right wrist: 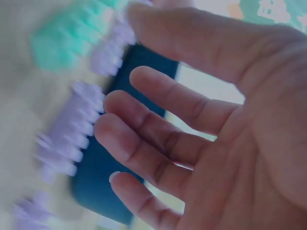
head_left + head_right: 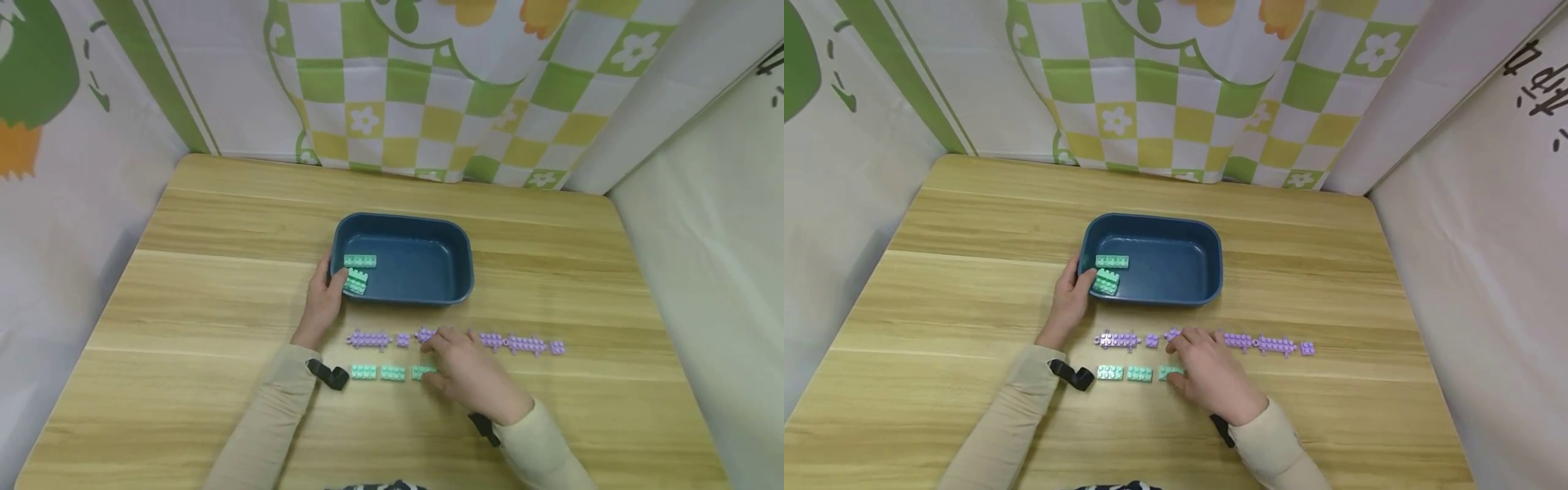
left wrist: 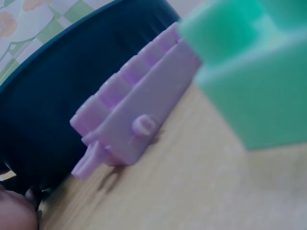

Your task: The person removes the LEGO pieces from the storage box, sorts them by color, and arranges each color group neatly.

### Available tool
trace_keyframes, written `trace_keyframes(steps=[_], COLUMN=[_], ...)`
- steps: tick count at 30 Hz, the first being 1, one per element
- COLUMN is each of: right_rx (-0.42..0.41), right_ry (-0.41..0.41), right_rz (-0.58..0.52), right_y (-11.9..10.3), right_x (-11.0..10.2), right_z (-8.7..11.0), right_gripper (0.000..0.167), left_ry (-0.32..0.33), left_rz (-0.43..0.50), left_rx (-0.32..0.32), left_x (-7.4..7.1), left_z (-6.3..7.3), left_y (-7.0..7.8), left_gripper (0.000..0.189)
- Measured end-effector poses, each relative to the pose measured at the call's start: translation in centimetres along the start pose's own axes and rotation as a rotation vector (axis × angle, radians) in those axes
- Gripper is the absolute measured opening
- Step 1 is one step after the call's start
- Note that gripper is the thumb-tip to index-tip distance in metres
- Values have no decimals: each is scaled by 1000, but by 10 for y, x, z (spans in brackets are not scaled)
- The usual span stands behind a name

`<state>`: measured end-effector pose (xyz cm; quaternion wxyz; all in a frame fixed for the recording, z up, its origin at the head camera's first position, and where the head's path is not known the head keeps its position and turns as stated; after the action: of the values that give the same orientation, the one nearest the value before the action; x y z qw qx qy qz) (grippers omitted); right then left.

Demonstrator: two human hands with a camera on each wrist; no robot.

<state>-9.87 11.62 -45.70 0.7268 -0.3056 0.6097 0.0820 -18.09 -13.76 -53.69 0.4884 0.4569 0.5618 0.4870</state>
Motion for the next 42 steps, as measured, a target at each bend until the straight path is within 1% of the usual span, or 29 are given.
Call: trace_keyframes(steps=[1, 4, 7, 10, 13, 17, 20, 23, 26, 30, 34, 37, 39, 42], right_rx=[-12, -33, -42, -44, -38, -5, 15, 21, 12, -6, -8, 8, 30, 61], right_ry=[16, 81, 139, 175, 179, 146, 115, 76, 26, -42, -124, -170, -174, -149], right_rz=[-8, -13, 2, 6, -8, -58, -120, -154, -162, -171, -180, -166, -147, -101], right_y=[0, -1, 0, 0, 1, 4, 6, 7, 9, 8, 7, 7, 9, 12], right_x=[-6, -24, -37, -45, -47, -40, -34, -25, -16, -6, 0, 4, 5, 6], right_z=[-3, -13, -26, -41, -61, -88, -108, -124, -136, -146, -152, -155, -155, -156], right_gripper=[35, 29, 25, 22, 19, 21, 22, 22, 22, 24, 40, 45, 43, 38], left_ry=[4, 12, 13, 14, 16, 5, -6, -10, -4, 6, 9, 14, 18, 22], left_rz=[0, -1, 8, 20, 27, 31, 35, 31, 18, 7, 8, 6, 1, -9], left_rx=[6, 22, 25, 22, 18, 9, 2, -4, -5, 9, 23, 22, 17, 16], left_x=[0, 0, 1, 1, 0, -1, -1, -2, -2, -1, 0, 0, 0, -1], left_z=[-2, -2, -1, 0, 0, 1, 1, 0, 0, 1, 1, 1, 0, 0], left_y=[-5, -5, -5, -5, -4, -3, -4, -4, -4, -4, -4, -5, -6, -5], left_gripper=[54, 54, 55, 54, 54, 54, 55, 55, 55, 54, 54, 54, 54, 54])
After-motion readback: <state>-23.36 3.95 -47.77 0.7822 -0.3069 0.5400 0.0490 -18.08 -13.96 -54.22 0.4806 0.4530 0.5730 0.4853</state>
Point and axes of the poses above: each hand's wrist, its own z-axis away from the middle knuckle, its own x-axis out of the palm, y = z × x, the point moved 2 cm from there along -z, towards the middle knuckle, and after that the axes turned 5 degrees about x, right-handed, at the moved point
